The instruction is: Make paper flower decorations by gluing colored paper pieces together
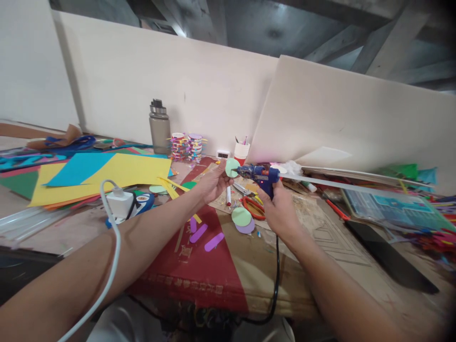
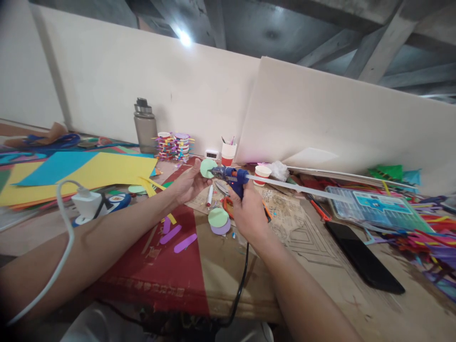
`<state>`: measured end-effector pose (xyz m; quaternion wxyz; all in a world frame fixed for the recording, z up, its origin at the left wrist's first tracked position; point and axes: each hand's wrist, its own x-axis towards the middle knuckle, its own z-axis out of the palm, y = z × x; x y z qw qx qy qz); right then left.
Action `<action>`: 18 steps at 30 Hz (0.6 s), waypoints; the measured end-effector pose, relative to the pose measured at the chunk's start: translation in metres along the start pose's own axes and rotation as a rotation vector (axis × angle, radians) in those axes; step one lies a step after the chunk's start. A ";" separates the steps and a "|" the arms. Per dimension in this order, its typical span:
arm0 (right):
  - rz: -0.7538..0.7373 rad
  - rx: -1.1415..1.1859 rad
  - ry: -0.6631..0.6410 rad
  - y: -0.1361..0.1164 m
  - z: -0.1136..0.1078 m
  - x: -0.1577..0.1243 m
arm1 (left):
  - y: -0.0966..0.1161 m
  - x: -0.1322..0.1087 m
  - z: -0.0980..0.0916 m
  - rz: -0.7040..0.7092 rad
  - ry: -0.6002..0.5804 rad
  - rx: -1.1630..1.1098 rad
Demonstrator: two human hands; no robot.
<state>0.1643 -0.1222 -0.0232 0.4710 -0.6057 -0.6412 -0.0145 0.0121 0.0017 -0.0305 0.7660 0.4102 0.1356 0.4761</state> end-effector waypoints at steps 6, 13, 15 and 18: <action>-0.010 -0.074 0.057 0.002 -0.001 0.000 | 0.000 0.000 0.001 0.015 0.027 0.015; 0.019 -0.107 0.080 0.001 -0.002 0.002 | 0.001 -0.003 0.003 0.003 0.012 0.039; 0.018 -0.102 0.084 0.002 -0.003 0.003 | 0.000 -0.003 0.002 0.001 -0.001 0.053; 0.014 -0.096 0.084 0.001 -0.003 0.003 | 0.000 -0.003 0.000 -0.002 -0.030 0.070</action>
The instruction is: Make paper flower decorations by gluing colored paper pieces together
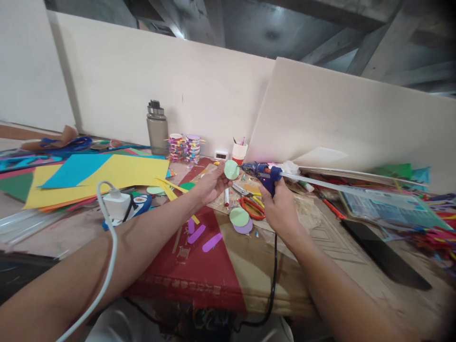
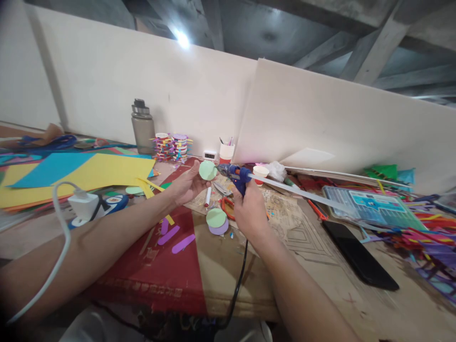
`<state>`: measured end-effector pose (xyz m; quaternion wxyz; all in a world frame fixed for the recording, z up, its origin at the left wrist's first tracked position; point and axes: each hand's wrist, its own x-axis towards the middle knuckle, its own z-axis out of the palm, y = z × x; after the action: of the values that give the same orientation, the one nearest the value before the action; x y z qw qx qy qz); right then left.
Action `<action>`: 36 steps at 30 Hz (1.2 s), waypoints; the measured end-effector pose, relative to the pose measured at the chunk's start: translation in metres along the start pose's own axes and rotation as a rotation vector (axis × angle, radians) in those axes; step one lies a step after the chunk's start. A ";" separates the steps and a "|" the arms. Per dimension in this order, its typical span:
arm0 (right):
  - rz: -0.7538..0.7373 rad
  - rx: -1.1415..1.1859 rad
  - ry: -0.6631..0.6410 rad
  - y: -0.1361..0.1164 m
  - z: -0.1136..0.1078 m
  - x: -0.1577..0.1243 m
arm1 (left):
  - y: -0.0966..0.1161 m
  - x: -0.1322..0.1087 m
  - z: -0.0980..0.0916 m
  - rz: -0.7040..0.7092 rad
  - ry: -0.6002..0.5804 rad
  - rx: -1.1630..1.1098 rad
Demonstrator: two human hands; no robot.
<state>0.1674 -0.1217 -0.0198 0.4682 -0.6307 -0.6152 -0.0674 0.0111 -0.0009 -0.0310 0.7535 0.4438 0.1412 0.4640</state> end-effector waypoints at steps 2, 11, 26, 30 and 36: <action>0.001 0.003 -0.004 -0.001 -0.001 0.000 | 0.000 0.000 0.000 0.005 -0.001 -0.010; 0.005 0.022 -0.037 -0.001 0.001 -0.003 | 0.006 0.004 -0.001 0.074 0.042 -0.065; 0.044 0.044 -0.032 -0.001 0.001 -0.001 | -0.007 -0.003 0.002 0.042 -0.036 0.003; 0.034 0.041 -0.014 -0.002 0.001 0.000 | -0.006 -0.002 0.001 0.042 -0.022 0.000; -0.019 0.044 0.000 -0.002 0.000 -0.003 | -0.004 -0.001 0.002 0.058 -0.040 0.020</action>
<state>0.1655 -0.1244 -0.0206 0.4812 -0.6144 -0.6226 -0.0583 0.0140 -0.0038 -0.0331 0.7380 0.4643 0.1180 0.4752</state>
